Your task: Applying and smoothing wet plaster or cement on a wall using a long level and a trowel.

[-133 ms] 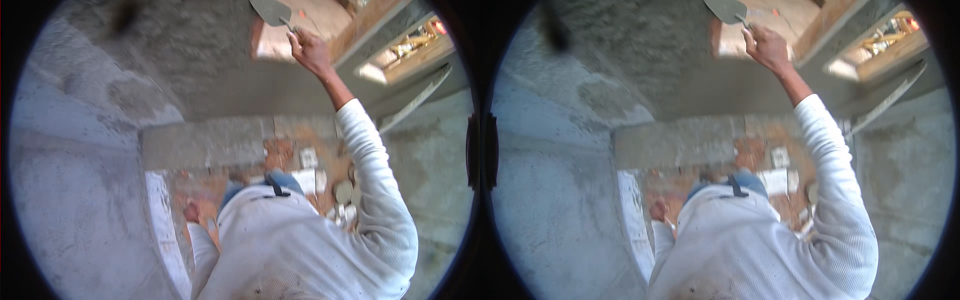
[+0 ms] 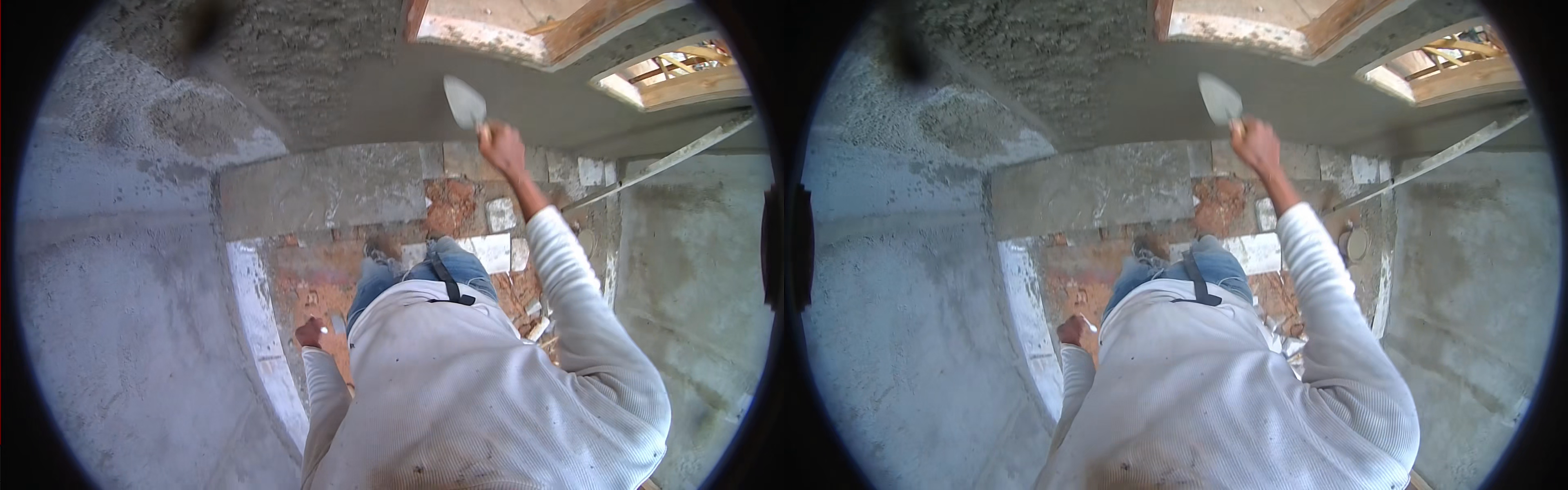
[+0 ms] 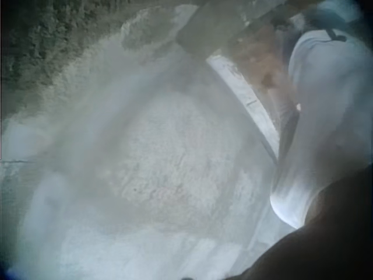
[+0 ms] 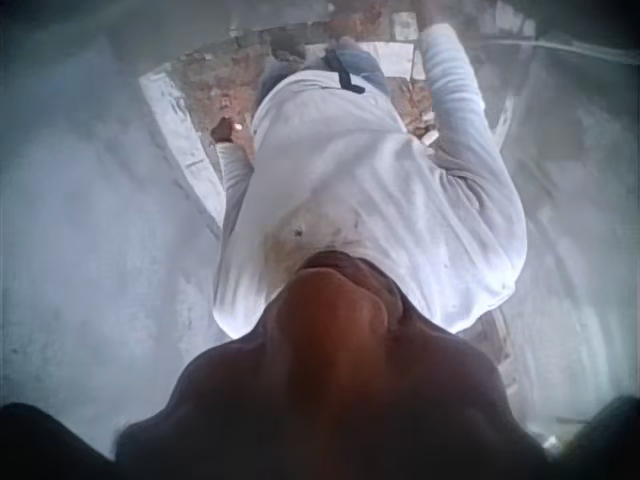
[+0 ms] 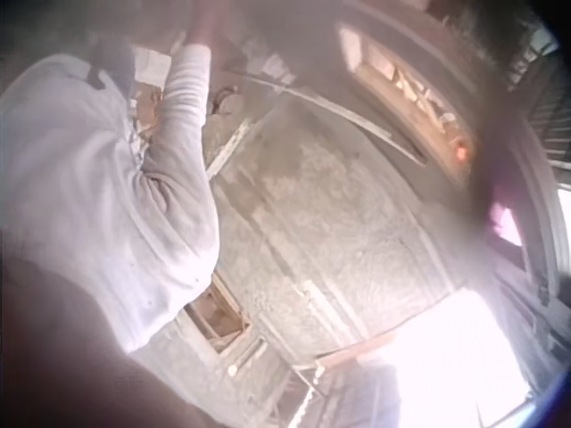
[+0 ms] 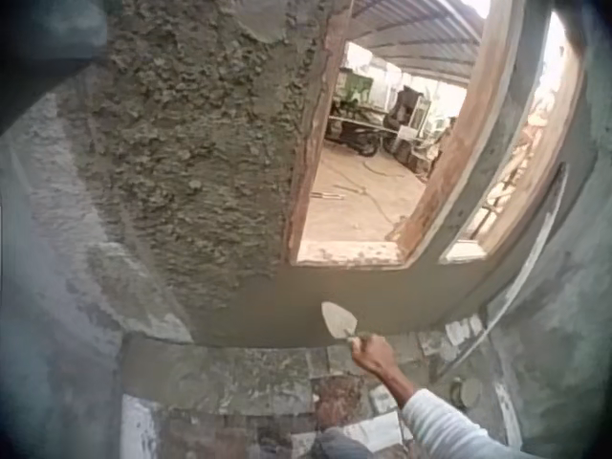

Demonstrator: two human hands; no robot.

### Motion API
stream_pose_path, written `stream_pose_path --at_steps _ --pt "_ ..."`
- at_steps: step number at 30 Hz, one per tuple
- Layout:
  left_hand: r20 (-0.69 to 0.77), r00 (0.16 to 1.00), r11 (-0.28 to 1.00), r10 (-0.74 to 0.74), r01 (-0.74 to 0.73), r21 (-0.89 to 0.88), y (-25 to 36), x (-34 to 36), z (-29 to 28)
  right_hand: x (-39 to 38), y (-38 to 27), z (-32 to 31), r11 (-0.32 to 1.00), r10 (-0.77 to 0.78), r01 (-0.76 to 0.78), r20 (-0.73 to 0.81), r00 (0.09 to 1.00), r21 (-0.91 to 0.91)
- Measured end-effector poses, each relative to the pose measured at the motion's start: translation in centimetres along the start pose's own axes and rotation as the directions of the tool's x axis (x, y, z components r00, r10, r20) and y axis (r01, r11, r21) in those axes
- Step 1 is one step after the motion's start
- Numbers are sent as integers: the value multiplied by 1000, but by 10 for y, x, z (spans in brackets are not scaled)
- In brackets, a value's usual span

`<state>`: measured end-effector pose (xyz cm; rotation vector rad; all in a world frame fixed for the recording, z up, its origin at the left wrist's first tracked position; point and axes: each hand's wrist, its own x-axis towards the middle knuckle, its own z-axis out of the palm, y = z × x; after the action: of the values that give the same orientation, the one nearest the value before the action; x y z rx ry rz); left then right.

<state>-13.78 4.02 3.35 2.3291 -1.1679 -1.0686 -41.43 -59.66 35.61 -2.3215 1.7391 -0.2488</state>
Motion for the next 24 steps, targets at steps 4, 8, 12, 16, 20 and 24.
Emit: stream_pose_path --at_steps 4,8,12,16,20,24 --pt "625 566 138 -537 790 -598 -36 -80 -17 -142 77 174 899 373 -429 356 857 88" --pt "171 968 973 -183 203 -109 -18 -167 -20 -232 95 245 764 539 -642 604 587 -59" --pt "449 521 340 -726 839 -424 48 -140 -67 -253 67 312 870 457 -468 611 647 -156" --pt "391 386 108 -836 813 -572 75 -115 -96 -208 38 354 925 306 -365 786 537 -110" --pt "324 447 191 -834 785 -590 86 -74 -101 -161 33 413 978 161 -201 797 582 -51" --pt "324 473 206 -819 770 -604 95 -68 -93 -140 33 408 957 242 -278 753 612 -82"
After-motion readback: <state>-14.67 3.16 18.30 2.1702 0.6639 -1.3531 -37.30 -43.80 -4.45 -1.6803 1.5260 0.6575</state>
